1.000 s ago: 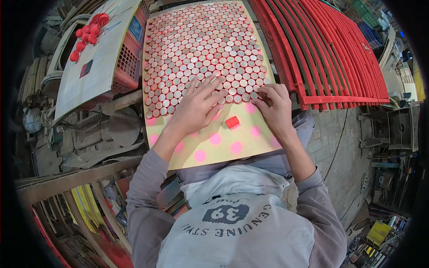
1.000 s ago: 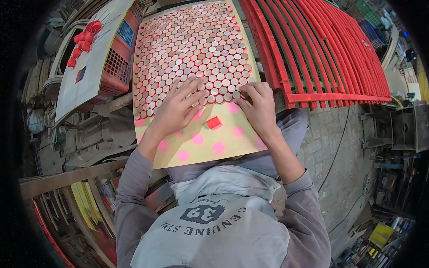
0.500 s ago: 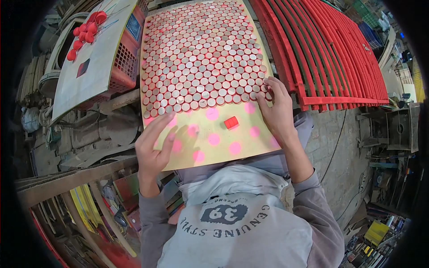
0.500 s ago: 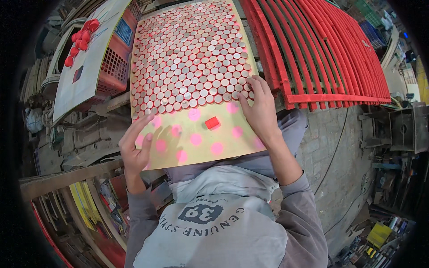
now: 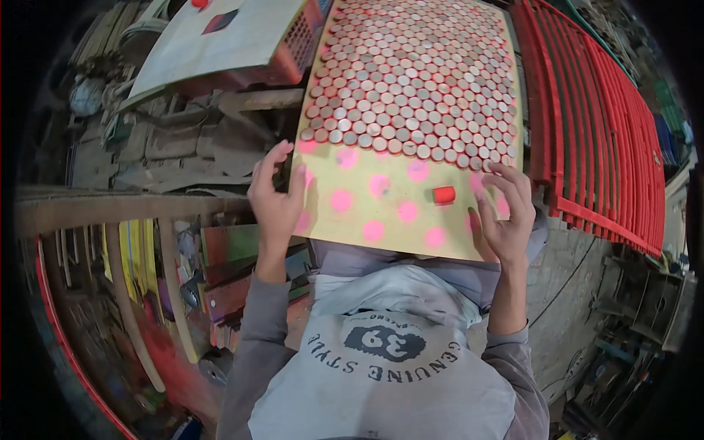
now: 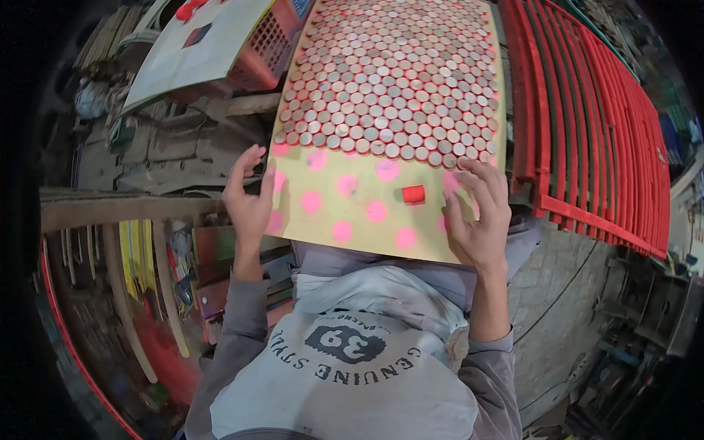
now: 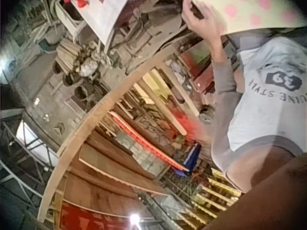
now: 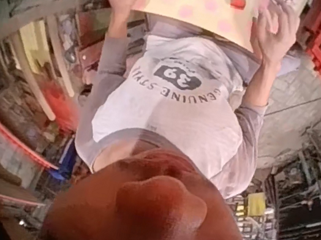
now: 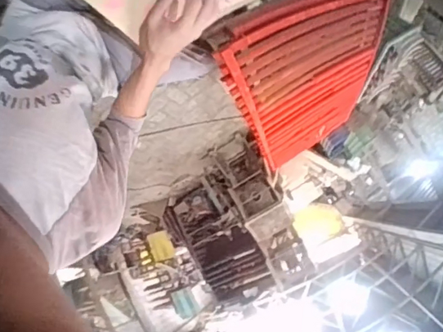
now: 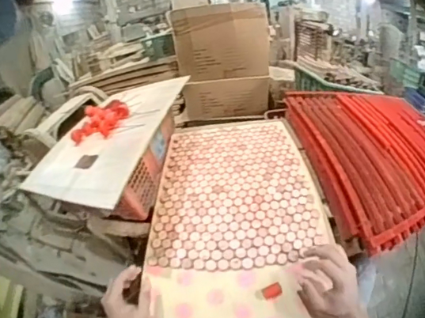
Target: The person places small, round, red-and-white wooden discs onto a yellow board marked with pink dots. They pick up the discs from a red slatted rack and arrange them in a dense grid pattern on the board, occasionally adjusting the alignment of the placed pieces.
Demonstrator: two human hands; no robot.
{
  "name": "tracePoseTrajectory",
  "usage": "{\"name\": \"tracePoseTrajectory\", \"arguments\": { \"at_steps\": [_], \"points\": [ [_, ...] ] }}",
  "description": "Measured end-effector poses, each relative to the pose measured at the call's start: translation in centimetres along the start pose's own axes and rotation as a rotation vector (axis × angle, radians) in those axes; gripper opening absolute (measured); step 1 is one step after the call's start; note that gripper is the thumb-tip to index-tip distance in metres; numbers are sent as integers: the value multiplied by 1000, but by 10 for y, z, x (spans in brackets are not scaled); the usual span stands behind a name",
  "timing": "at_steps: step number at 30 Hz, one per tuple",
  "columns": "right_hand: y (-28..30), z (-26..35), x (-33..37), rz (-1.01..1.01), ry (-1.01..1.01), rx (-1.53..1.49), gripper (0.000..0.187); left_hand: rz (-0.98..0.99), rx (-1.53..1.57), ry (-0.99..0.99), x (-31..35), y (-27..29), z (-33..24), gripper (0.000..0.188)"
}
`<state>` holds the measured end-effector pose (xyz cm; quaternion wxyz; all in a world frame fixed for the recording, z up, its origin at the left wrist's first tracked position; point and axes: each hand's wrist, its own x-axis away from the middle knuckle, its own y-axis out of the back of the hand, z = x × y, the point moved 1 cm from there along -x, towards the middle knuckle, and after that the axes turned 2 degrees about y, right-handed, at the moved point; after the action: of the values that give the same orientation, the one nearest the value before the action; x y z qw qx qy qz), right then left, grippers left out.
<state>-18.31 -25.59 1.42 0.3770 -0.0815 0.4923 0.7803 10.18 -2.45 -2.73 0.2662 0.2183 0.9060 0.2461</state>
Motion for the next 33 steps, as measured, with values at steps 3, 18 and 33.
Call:
{"name": "tracePoseTrajectory", "arguments": {
  "at_steps": [3,18,33],
  "points": [
    [-11,6,-2,156,59,-50,39,-12,-86,3,-16,-11,1,60],
    [-25,42,15,235,-129,-365,30,294,340,-205,74,-31,-104,45],
    [-31,84,27,350,-616,-1238,24,466,457,-189,64,-2,-95,34]
  ]
}}
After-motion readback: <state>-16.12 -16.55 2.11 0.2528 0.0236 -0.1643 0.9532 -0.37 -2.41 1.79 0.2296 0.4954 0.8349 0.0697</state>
